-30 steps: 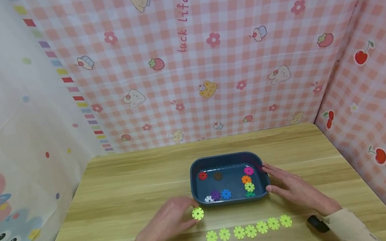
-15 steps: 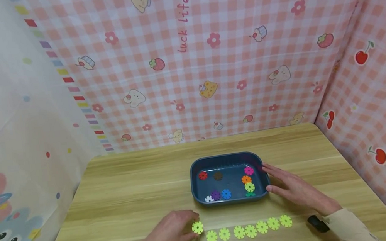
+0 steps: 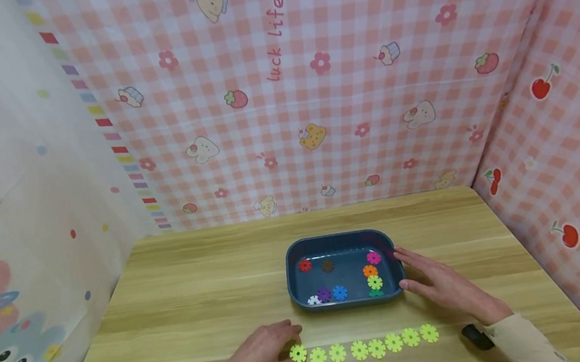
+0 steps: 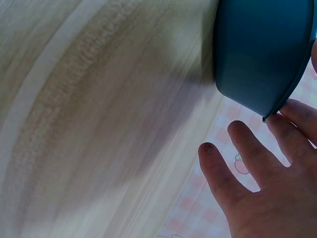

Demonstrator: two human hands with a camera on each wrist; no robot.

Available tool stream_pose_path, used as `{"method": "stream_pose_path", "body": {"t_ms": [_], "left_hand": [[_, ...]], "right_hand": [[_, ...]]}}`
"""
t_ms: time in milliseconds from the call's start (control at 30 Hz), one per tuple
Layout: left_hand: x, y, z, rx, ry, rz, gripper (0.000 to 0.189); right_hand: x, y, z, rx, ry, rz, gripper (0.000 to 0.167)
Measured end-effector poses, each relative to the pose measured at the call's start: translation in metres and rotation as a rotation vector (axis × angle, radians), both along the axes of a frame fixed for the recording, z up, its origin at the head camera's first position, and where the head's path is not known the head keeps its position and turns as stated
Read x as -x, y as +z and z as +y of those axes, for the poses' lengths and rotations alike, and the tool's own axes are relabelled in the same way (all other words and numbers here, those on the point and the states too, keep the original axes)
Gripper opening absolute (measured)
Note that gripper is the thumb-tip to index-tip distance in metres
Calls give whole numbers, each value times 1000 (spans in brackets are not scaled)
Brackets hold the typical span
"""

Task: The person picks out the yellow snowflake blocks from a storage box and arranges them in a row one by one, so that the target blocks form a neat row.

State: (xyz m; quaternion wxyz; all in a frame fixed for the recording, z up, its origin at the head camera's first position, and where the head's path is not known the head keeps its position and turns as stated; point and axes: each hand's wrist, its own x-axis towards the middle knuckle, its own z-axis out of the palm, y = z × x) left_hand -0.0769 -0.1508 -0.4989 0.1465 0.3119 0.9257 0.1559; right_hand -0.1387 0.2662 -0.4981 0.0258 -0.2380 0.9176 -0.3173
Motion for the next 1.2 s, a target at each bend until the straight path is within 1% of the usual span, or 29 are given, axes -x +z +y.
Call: {"method": "stream_pose_path", "body": {"t_ms": [100,200,333,500,700,767,867,1100,1200], "left_hand": [[-1,-2,0,28,-1,12,27],[-2,-4,0,39,1,12,25],[-2,-5,-2,35,-6,6,24],[-4,-7,-4,27,-22,18,25],[-6,-10,-9,-7,-38,89,26],[-6,-11,-10,-18,-41,102,27],[-6,-12,-11,-21,-31,85,27],[-5,-12,-11,-17,24,-25,35],[-5,-12,-12,-21,13,-24,42]], "right_hand": [[0,0,0,-6,-4,-7,64],[-1,0,0,-6,-9,-11,64],[-1,1,0,-2,-10,-11,64],[-2,1,-1,3,-4,-10,63],[-1,1,-1,5,-5,-2,64],[-1,1,-1,4,-4,1,64],[0,1,-1,2,2,4,63],[-1,1,-1,-7,1,13,63],[-1,0,-1,-8,2,12,63]]}}
